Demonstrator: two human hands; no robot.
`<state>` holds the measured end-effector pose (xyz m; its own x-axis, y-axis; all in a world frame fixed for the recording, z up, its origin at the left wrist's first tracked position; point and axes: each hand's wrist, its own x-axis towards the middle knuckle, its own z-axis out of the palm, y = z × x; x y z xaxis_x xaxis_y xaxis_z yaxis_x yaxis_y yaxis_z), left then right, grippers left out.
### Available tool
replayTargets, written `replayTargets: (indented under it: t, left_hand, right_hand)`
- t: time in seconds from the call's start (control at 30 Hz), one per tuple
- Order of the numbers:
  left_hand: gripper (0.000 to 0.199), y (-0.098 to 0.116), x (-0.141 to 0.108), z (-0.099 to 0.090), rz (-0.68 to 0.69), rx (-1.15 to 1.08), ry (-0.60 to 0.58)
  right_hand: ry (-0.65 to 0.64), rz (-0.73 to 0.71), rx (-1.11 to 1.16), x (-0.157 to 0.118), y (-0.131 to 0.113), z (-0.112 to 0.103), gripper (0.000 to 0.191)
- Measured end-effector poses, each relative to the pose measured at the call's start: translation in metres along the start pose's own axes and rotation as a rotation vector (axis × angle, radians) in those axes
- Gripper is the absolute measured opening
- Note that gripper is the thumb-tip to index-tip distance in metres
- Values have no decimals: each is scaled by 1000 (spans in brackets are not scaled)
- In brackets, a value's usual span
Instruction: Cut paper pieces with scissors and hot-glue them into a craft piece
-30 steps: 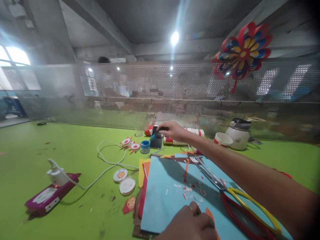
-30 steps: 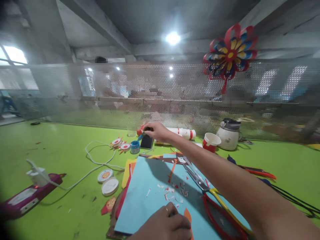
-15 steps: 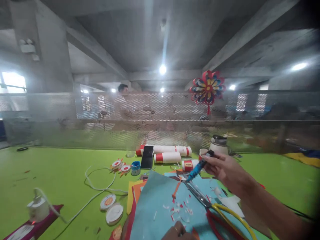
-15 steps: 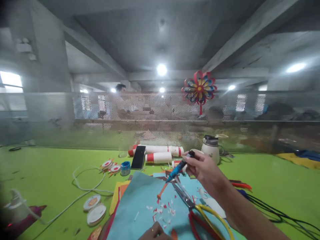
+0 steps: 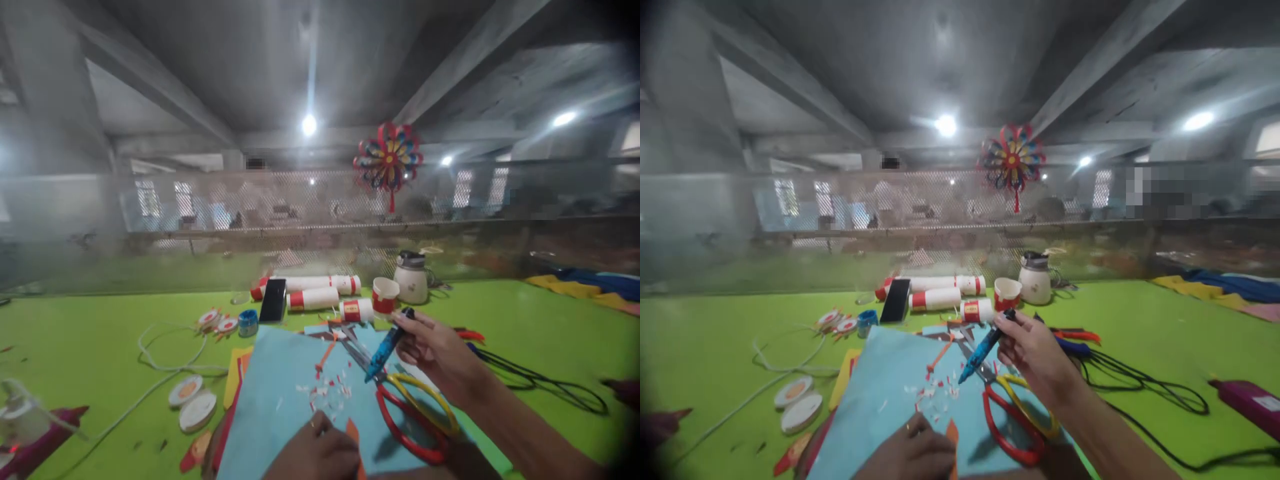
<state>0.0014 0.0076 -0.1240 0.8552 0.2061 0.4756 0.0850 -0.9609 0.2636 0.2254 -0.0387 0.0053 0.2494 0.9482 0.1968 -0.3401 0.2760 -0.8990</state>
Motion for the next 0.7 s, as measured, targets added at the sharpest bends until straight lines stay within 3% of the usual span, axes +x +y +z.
replayTargets:
  t: [0.03, 0.13, 0.23, 0.37, 0.47, 0.6, 0.7]
  left_hand:
    - [11, 11, 1, -5, 69, 46, 10]
    - [18, 41, 6, -30, -39, 74, -38]
    - [23, 53, 10, -48, -87, 54, -95]
    - [23, 50, 10, -47, -83, 41, -145]
    - [24, 48, 8, -43, -85, 65, -157]
    - [25, 48, 8, -43, -75, 89, -162]
    - [25, 47, 9, -43, -73, 93, -168]
  right_hand:
    - [5, 21, -16, -3, 3, -1, 24]
    - [40, 60, -58, -8, 12, -1, 26]
    - [75, 58, -106, -10, 20, -1, 23]
    - [15, -127, -310, -16, 22, 0, 8]
    - [-5, -249, -521, -22, 21, 3, 8]
    - [-1, -276, -775, -28, 24, 7, 12]
    - [-53, -267, -829, -30, 29, 8, 13]
